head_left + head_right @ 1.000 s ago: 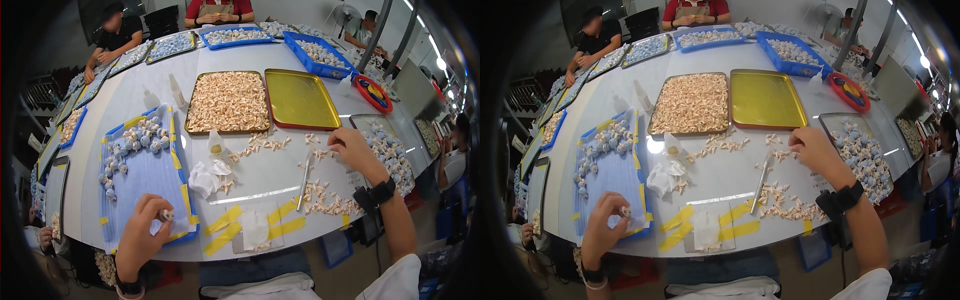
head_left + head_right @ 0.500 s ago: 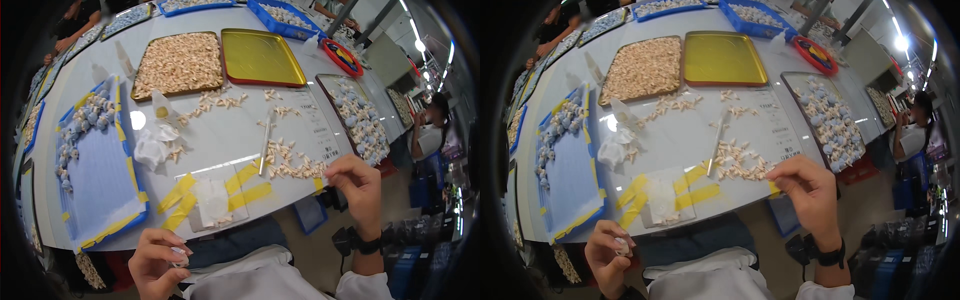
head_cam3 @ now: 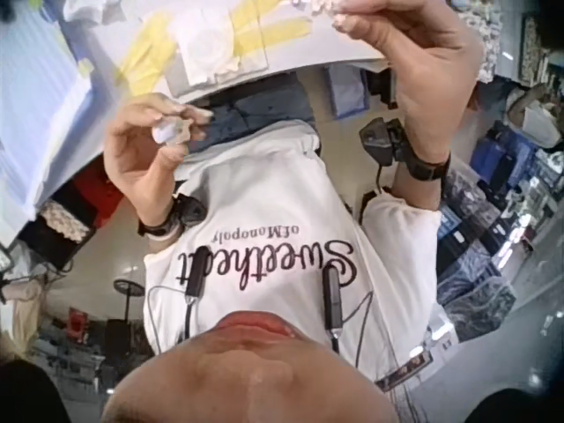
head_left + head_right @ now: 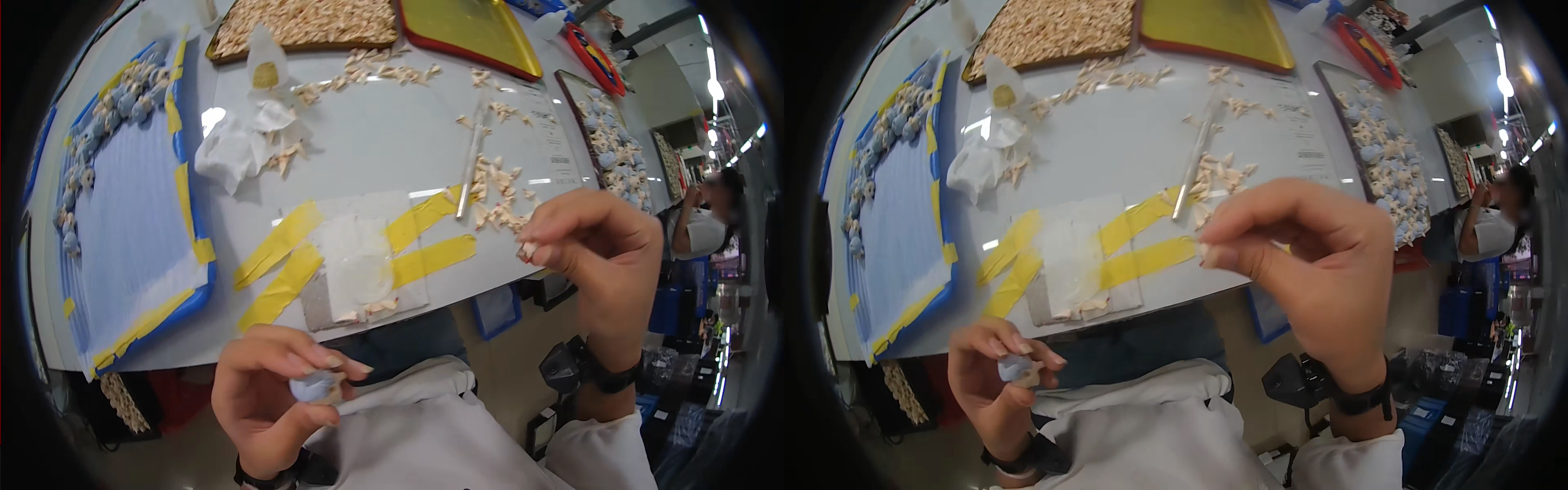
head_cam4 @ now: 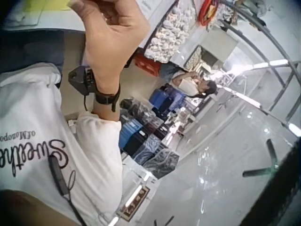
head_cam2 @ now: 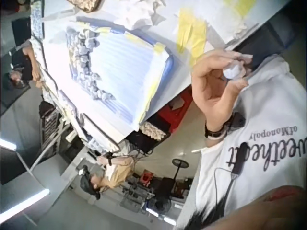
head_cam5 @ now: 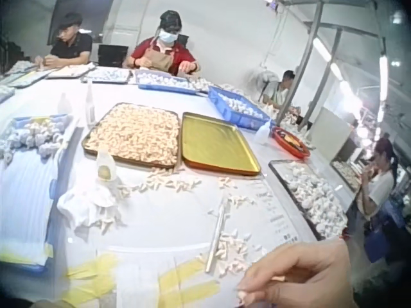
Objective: The person assembles small figurines by attaching tiny white components to the heads of blue and white dolls. They pick up each component from a tray, apply it to the doll's head, and place the finished unit onto a blue tray. The process is repeated continuously throughout the clip.
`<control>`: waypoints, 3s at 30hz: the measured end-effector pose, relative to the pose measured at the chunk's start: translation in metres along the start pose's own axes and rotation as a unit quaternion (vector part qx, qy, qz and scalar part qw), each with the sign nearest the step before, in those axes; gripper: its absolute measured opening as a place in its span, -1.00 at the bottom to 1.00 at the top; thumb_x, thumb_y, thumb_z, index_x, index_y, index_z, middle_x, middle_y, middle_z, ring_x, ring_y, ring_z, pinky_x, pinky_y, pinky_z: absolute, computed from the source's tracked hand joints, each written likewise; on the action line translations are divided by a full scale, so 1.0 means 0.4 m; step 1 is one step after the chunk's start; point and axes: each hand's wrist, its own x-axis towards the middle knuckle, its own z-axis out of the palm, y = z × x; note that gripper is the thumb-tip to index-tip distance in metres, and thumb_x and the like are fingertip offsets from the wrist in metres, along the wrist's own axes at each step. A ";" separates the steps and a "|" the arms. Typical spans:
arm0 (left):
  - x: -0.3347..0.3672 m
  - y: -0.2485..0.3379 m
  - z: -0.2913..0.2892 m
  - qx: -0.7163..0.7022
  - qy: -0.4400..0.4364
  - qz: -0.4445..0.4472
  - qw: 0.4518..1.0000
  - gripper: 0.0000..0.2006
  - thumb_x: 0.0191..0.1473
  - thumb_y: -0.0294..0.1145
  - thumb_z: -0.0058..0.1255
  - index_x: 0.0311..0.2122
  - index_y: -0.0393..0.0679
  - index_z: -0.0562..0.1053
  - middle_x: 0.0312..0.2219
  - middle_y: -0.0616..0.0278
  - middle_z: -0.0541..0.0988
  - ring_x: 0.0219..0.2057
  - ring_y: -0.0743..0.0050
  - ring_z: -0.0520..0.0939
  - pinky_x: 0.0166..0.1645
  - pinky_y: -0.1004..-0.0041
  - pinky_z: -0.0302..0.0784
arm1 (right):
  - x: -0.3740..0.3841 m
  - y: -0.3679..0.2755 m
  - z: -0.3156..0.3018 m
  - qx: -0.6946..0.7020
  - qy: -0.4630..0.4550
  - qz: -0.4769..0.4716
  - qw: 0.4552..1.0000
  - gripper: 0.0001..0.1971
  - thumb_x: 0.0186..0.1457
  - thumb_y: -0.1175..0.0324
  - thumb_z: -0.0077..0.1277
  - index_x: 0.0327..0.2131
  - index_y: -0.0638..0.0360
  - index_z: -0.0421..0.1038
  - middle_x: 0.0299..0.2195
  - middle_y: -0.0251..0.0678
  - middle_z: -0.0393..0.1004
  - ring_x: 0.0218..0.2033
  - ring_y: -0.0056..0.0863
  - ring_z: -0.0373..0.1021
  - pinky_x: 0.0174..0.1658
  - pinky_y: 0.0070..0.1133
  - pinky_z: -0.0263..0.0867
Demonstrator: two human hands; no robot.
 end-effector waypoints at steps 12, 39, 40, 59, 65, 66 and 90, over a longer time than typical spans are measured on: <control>0.035 -0.025 -0.071 0.090 -0.109 0.109 0.984 -0.67 -0.09 -0.40 0.17 -0.23 -0.28 0.35 -0.29 -0.05 0.42 -0.46 0.35 0.53 -0.45 0.56 0.43 | 0.071 -0.010 0.148 -0.193 -0.186 -0.098 0.958 -0.81 -0.39 0.71 0.11 -0.57 0.27 0.43 -0.51 -0.35 0.33 -0.45 -0.57 0.29 -0.36 -0.68 0.19; 0.031 -0.010 -0.033 0.137 -0.135 0.140 0.971 -0.70 -0.11 -0.47 0.16 -0.24 -0.32 0.40 -0.26 -0.13 0.45 -0.32 0.31 0.56 -0.20 0.46 0.51 | -0.073 -0.013 0.169 -0.026 -0.166 -0.103 0.980 -0.80 -0.21 0.63 0.14 -0.50 0.12 0.38 -0.51 -0.36 0.27 -0.53 -0.65 0.18 -0.44 -0.77 0.07; 0.024 -0.009 -0.035 0.139 -0.131 0.139 0.972 -0.71 -0.12 -0.49 0.16 -0.24 -0.32 0.40 -0.27 -0.13 0.45 -0.31 0.32 0.56 -0.20 0.47 0.50 | -0.072 -0.016 0.172 -0.047 -0.163 -0.122 0.978 -0.80 -0.22 0.65 0.13 -0.49 0.12 0.38 -0.52 -0.36 0.27 -0.54 -0.65 0.17 -0.44 -0.77 0.07; 0.032 0.010 -0.057 0.109 -0.023 0.101 0.989 -0.51 -0.27 -0.49 0.31 -0.23 -0.20 0.26 -0.24 0.13 0.27 -0.40 0.35 0.56 -0.42 0.60 0.53 | 0.307 0.017 0.163 -0.264 -0.277 -0.232 0.894 -0.84 -0.19 0.63 0.05 -0.45 0.23 0.37 -0.49 -0.46 0.37 -0.45 -0.64 0.26 -0.36 -0.70 0.17; 0.039 0.018 -0.071 0.097 -0.023 0.082 0.992 -0.50 -0.28 -0.51 0.31 -0.24 -0.21 0.25 -0.25 0.12 0.27 -0.42 0.34 0.56 -0.40 0.57 0.56 | 0.353 0.068 0.253 -0.337 -0.333 -0.331 0.816 -0.89 -0.25 0.65 0.04 -0.53 0.32 0.36 -0.56 -0.24 0.42 -0.52 -0.34 0.38 -0.41 -0.53 0.30; 0.036 0.020 -0.072 0.095 -0.020 0.077 0.992 -0.51 -0.28 -0.51 0.31 -0.24 -0.22 0.25 -0.25 0.12 0.27 -0.42 0.34 0.56 -0.40 0.58 0.56 | 0.354 0.071 0.252 -0.336 -0.329 -0.322 0.822 -0.89 -0.25 0.65 0.03 -0.53 0.32 0.36 -0.57 -0.25 0.41 -0.52 -0.36 0.38 -0.42 -0.55 0.29; 0.006 0.016 -0.053 -0.056 -0.057 0.053 0.995 -0.62 -0.18 -0.70 0.15 -0.19 -0.34 0.31 -0.24 0.03 0.31 -0.28 0.23 0.56 -0.24 0.45 0.55 | 0.208 0.082 0.021 -0.212 -0.093 -0.094 0.968 -0.88 -0.13 0.54 -0.03 -0.42 0.29 0.41 -0.55 -0.44 0.39 -0.50 -0.71 0.28 -0.37 -0.75 0.20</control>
